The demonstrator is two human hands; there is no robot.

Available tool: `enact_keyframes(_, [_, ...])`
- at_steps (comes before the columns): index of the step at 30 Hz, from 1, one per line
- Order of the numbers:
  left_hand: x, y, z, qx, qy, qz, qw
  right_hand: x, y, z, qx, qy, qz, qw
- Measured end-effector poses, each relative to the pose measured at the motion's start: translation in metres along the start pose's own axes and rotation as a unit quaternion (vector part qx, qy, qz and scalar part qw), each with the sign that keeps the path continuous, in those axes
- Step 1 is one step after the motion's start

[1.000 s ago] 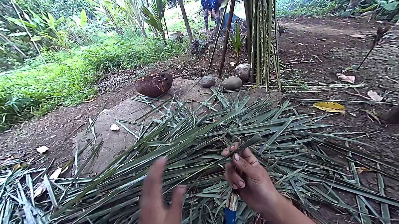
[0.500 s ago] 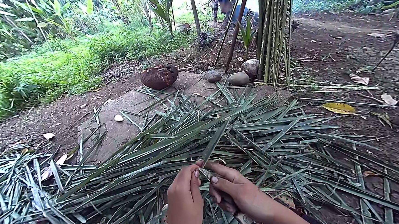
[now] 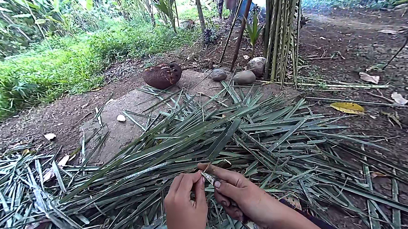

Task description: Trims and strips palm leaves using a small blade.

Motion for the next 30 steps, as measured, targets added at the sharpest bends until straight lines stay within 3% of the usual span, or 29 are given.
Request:
enact_keyframes(5, [0.000, 0.001, 0.000, -0.001, -0.012, -0.008, 1.000, 0.006, 0.004, 0.002, -0.049, 0.039, 0.025, 0.998])
enact_keyframes(9, [0.001, 0.000, 0.004, 0.024, -0.031, 0.004, 0.999, 0.024, 0.031, 0.007, -0.166, 0.073, 0.069, 0.981])
enact_keyframes(11, [0.004, 0.002, 0.005, 0.041, -0.031, 0.018, 0.999, 0.037, 0.058, 0.009, -0.239, 0.105, 0.099, 0.960])
enact_keyframes(14, [0.021, 0.013, 0.011, 0.041, -0.012, 0.056, 0.998, 0.055, 0.118, 0.005, -0.388, 0.141, 0.146, 0.899])
enact_keyframes(16, [0.032, 0.022, 0.016, 0.023, 0.009, 0.080, 0.996, 0.062, 0.146, 0.001, -0.438, 0.148, 0.097, 0.881])
enact_keyframes(18, [0.035, 0.025, 0.017, 0.012, 0.028, 0.080, 0.996, 0.059, 0.142, 0.003, -0.381, 0.145, -0.100, 0.908])
enact_keyframes(20, [0.034, 0.023, 0.015, 0.010, 0.040, 0.065, 0.997, 0.047, 0.112, 0.008, -0.276, 0.135, -0.292, 0.906])
enact_keyframes(22, [0.032, 0.020, 0.011, 0.007, 0.044, 0.050, 0.998, 0.031, 0.074, 0.010, -0.179, 0.137, -0.349, 0.910])
enact_keyframes(26, [0.024, 0.012, 0.007, 0.013, 0.050, 0.013, 0.999, 0.009, 0.014, 0.005, -0.030, 0.117, -0.169, 0.978])
enact_keyframes(30, [0.013, 0.007, 0.003, 0.024, 0.056, -0.033, 0.998, 0.005, -0.004, 0.006, -0.008, 0.079, -0.046, 0.996])
Point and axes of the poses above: each hand's wrist, its own z-axis towards the middle knuckle, its own y-axis out of the back of the hand, x = y × z, the point moved 7 cm from there along z, towards the middle knuckle, and after that the axes turned 14 degrees about -x, right-handed, at the moved point
